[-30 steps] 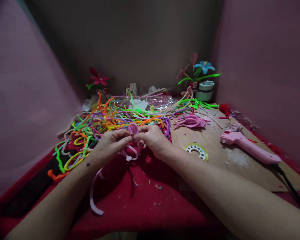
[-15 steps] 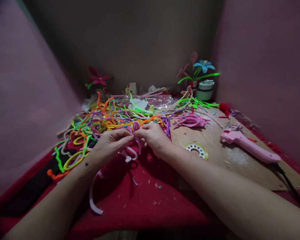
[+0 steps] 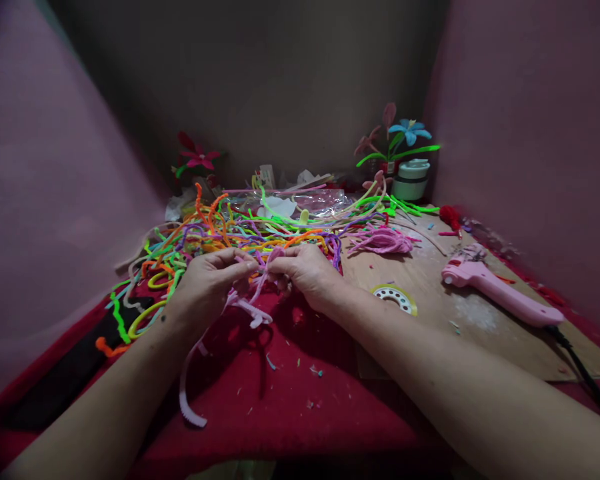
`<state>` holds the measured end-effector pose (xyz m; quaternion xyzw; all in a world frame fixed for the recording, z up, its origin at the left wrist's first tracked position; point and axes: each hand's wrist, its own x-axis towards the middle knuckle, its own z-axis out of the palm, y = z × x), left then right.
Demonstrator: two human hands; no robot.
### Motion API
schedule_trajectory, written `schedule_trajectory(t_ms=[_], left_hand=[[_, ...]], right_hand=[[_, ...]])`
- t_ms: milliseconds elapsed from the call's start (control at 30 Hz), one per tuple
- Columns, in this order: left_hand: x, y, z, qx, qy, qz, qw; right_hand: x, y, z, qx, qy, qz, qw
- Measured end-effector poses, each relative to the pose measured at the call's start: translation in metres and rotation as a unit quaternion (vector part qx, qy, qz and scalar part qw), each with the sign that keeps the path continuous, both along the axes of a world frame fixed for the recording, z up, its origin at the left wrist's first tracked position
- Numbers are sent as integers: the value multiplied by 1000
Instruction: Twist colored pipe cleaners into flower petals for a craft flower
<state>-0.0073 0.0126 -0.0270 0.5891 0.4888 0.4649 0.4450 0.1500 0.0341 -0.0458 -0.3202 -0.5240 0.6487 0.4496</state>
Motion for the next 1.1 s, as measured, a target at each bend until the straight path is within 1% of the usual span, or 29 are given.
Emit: schedule_trajectory(t_ms=[100, 200, 333, 400, 467, 533, 600, 700, 733, 833, 900, 1100], left_hand=[[0, 1, -3, -24, -49, -41, 998], [5, -1, -2, -48, -40, -67, 996], [12, -2, 0, -63, -49, -69, 994], [13, -2, 0, -68, -59, -57, 994], [12, -2, -1, -64, -41, -38, 996], [12, -3, -2, -50, 2, -26, 998], [12, -3, -1, -32, 45, -32, 998], [12, -4, 3, -1, 77, -56, 995], [12, -5, 4, -1, 82, -69, 994], [8, -5, 7, -49, 72, -116, 990], [5, -4, 7, -83, 61, -130, 986], [5, -3, 4, -84, 59, -120, 987]], right_hand=[[-1, -1, 1, 7, 4, -3, 1000], [-2, -4, 2, 20, 4, -7, 1000], [-3, -6, 4, 40, -20, -25, 999], [-2, -7, 4, 59, -57, -45, 996], [-1, -6, 5, 87, -110, -75, 987], [0, -7, 6, 112, -141, -106, 978], [0, -7, 7, 116, -123, -116, 979], [-1, -9, 7, 86, -62, -90, 990], [-1, -9, 7, 71, -48, -79, 993], [-3, -8, 5, 39, -16, -49, 998], [-4, -7, 4, 36, 3, -50, 998], [-2, -4, 4, 55, 53, -85, 993]])
